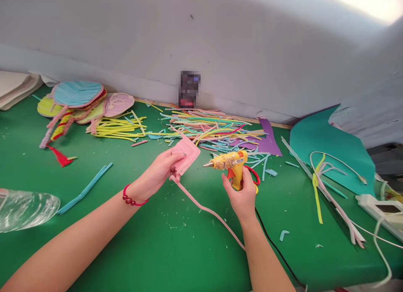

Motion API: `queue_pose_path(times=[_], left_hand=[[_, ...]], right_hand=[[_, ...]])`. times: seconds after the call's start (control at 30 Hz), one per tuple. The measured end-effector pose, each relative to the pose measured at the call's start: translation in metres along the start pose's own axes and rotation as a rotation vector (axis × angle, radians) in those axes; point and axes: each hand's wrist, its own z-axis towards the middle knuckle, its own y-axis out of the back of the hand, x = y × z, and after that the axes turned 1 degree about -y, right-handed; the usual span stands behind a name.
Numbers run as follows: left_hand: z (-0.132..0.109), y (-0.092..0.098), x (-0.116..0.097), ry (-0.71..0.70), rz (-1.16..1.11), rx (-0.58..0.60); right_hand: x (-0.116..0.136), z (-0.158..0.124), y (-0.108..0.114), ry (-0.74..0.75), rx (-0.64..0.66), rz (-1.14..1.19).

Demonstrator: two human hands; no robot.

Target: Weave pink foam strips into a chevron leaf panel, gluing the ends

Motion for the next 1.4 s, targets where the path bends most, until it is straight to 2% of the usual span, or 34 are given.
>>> queue_pose_path(times=[0.17,0.33,0.67,1.4], left_hand=[[0.003,0.003,0.003,0.0,0.05,-0.024],[0.005,0.001,0.008,-0.001,-0.07,-0.029],[-0.003,-0.009,0.01,0.034,-0.198,0.085],[-0.004,-0.008,0.008,0.053,-0.209,0.068]], right_hand=[[-0.001,-0.001,0.0,0.018,0.006,-0.024],[-0.001,-0.001,-0.001,0.081,-0.011,-0.055],[0.006,-0.005,-0.004,0.264,-0.003,-0.081],[0.009,-0.003,-0.001,0.294,-0.012,-0.097]])
